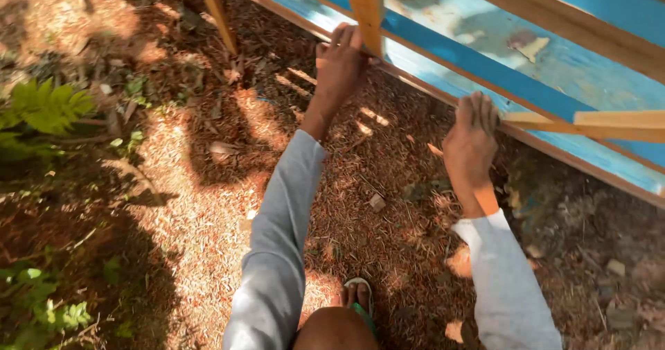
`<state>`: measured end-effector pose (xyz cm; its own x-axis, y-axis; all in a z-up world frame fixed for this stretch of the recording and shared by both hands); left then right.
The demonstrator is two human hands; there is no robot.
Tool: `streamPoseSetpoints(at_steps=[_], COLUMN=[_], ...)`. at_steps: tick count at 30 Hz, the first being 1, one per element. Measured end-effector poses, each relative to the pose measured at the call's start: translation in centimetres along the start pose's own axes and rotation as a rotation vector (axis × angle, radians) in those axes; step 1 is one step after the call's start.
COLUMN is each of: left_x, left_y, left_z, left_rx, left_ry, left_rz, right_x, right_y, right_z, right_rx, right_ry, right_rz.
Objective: Sand the wooden frame of a boat hull using a sanding block
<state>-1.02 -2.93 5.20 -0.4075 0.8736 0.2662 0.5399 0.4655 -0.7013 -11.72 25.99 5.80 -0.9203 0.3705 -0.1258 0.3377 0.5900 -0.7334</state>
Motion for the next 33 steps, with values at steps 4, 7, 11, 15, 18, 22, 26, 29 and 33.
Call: streamPoseSetpoints(at_steps=[4,7,11,15,18,22,26,29,33], left_x=[-0.6,-1.7,-2.3,-2.2,-0.6,0.1,-0.3,0.2,0.1], left_y=[-1.6,-1.4,-0.5,0.0,-0.2,-0.1,-0.1,-0.5,-0.3], left_z=[-0.8,0.1,1.7,0.6,-1.3,-1.6,-0.9,-1.3,-0.9], left_rx=[-0.116,-0.013,-0.013,-0.049,0.075,0.063,-0.043,-0.066,-0.014], left_ry=[0.118,0.176,-0.055,-0.004,0.15,0.138,0.131,0.117,0.084], left_rz=[0.041,0.163,0.211,0.105,0.231,0.202,0.155,0.139,0.206], right_x=[0.9,0.1,0.0,-0.3,-0.1,-2.1,0.8,1.3,-2.7], right_y=[-4.4,-3.4,-0.9,-3.6,-3.5,-1.5,-3.8,-4.7,-3.3], right_z=[0.2,0.5,1.2,1.7,2.6,0.4,2.7,3.2,-1.7], right_rx=[-0.025,0.001,0.135,0.044,0.087,0.035,-0.016,-0.121,0.162], right_ry=[0.022,0.154,0.167,0.125,0.13,0.157,0.111,0.049,0.027], right_rz=[0.098,0.107,0.063,0.2,0.197,0.094,0.227,0.422,0.153])
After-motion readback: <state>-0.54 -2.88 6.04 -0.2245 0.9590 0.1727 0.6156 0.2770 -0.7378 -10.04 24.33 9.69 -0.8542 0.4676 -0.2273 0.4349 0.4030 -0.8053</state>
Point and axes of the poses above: each hand's wrist, its own y-axis away from the middle knuckle, its own z-axis out of the palm, x = y × z, the point moved 3 cm from there along -y, towards the middle knuckle, and after that the axes turned 14 degrees about x, right-handed, at the moved point
